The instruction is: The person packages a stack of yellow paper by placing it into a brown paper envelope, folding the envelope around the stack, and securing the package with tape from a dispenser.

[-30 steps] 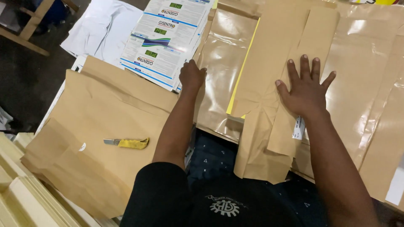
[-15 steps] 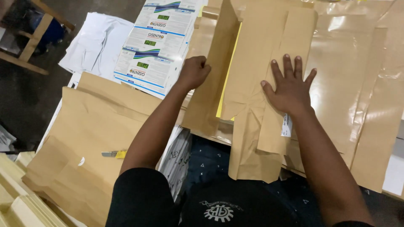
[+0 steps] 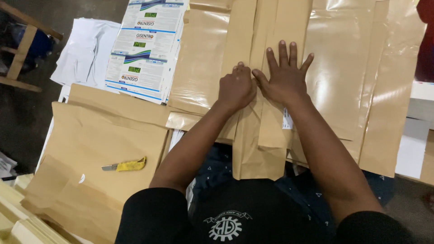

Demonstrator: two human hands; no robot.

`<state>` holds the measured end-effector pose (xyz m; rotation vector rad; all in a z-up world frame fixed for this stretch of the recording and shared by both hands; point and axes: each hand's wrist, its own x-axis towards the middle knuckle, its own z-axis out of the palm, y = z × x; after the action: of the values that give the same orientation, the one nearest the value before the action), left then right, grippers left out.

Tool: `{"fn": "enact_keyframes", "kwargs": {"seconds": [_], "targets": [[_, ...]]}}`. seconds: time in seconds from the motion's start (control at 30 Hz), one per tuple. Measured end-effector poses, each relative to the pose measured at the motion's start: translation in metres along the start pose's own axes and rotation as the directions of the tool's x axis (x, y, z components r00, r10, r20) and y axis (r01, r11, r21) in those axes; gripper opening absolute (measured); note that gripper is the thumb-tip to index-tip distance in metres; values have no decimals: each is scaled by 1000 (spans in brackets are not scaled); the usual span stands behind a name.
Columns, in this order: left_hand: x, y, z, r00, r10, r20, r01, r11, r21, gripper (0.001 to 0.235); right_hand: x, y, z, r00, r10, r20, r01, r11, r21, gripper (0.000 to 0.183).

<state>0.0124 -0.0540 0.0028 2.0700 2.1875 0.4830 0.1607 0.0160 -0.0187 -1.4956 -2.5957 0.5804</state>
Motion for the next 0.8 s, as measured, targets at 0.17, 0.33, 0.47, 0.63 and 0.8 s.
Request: {"fn": "enact_keyframes", "kwargs": {"seconds": [0.17, 0.33, 0.47, 0.63, 0.8], "targets": [[-17, -47, 5, 987, -83, 134, 139, 860, -492, 12, 0, -18, 3, 998, 56, 10, -56, 998, -10, 105], [-10, -81, 31, 986, -41, 162, 167, 308, -937, 18, 0, -16, 7, 998, 55, -13, -56, 996, -66, 127], [3, -73, 16, 992, -130, 11, 114, 829, -547, 39, -1, -20, 1, 997, 56, -45, -58, 997, -43, 126], [16, -75, 50, 995, -103, -20, 101, 992, -73, 68, 0, -17, 1, 998, 69, -16, -69, 997, -46, 125], [27, -101, 52, 991, 59, 119, -12, 933, -360, 55, 21, 53, 6, 988, 53, 143, -71, 990, 125, 71]]}}
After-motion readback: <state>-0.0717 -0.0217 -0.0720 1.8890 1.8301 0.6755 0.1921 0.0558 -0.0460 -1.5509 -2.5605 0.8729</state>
